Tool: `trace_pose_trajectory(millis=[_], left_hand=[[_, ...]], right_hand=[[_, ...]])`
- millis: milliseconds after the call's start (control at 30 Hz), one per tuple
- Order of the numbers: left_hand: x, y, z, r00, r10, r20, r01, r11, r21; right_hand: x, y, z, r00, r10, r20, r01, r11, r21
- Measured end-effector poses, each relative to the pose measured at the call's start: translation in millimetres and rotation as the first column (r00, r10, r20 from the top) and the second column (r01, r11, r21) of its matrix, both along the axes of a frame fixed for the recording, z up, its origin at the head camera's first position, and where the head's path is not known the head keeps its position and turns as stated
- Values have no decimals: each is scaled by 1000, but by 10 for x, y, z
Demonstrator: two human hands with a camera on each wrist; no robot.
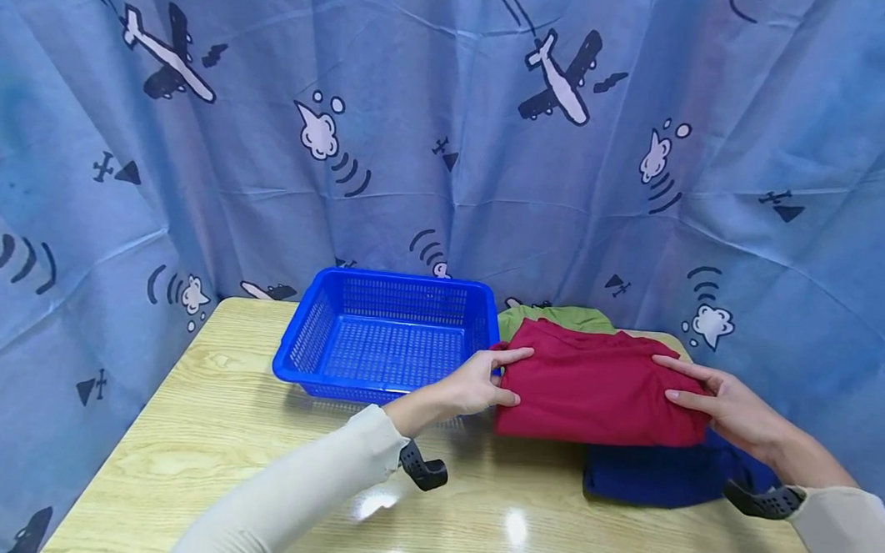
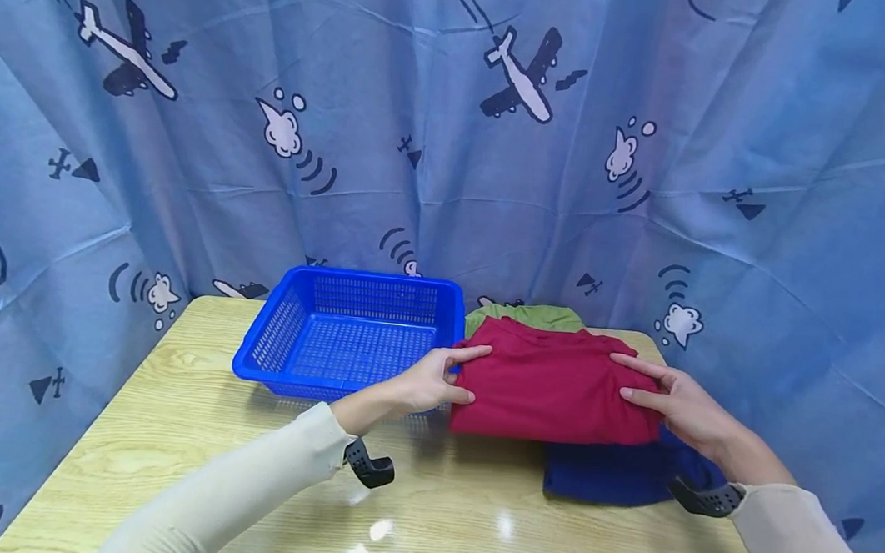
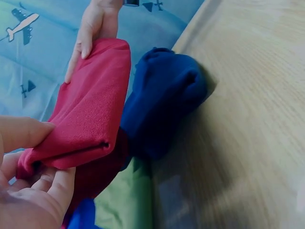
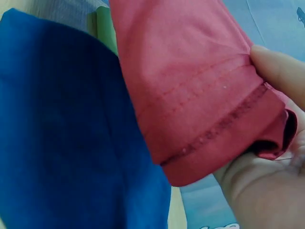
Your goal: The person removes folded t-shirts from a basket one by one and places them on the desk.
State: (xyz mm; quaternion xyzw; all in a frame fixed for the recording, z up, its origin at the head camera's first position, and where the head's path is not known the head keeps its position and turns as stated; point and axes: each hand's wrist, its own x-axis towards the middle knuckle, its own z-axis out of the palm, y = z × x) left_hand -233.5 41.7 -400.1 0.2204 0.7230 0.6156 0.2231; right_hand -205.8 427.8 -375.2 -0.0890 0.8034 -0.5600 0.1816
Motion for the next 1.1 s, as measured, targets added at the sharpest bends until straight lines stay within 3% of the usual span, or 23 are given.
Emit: trace_pose_trajectory(millis=[433, 567, 733, 900, 967, 1100], left_hand=[[230, 170, -228, 1000, -22, 19, 23, 999, -38], [330, 215, -356, 999, -3, -47, -3, 991, -132], [409, 220, -532, 989, 5, -150, -41, 969, -244], [406, 105, -605, 999, 5, -38, -11, 988, -152], [385, 41, -604, 1000, -8, 24, 10, 995, -104], [347, -74, -627, 997, -38, 71, 44, 995, -89]], right_hand=[[119, 116, -244, 998, 4, 61, -4, 1000, -8], [164, 123, -329, 994, -13, 106, 13, 1000, 6], [199, 112, -409, 988, 44, 150, -36, 997, -61], [225, 62, -430, 982, 116, 151, -96, 986, -134], [239, 20, -424, 983, 108, 148, -91, 989, -113], [272, -75, -429, 985, 87, 149, -77, 995, -69]])
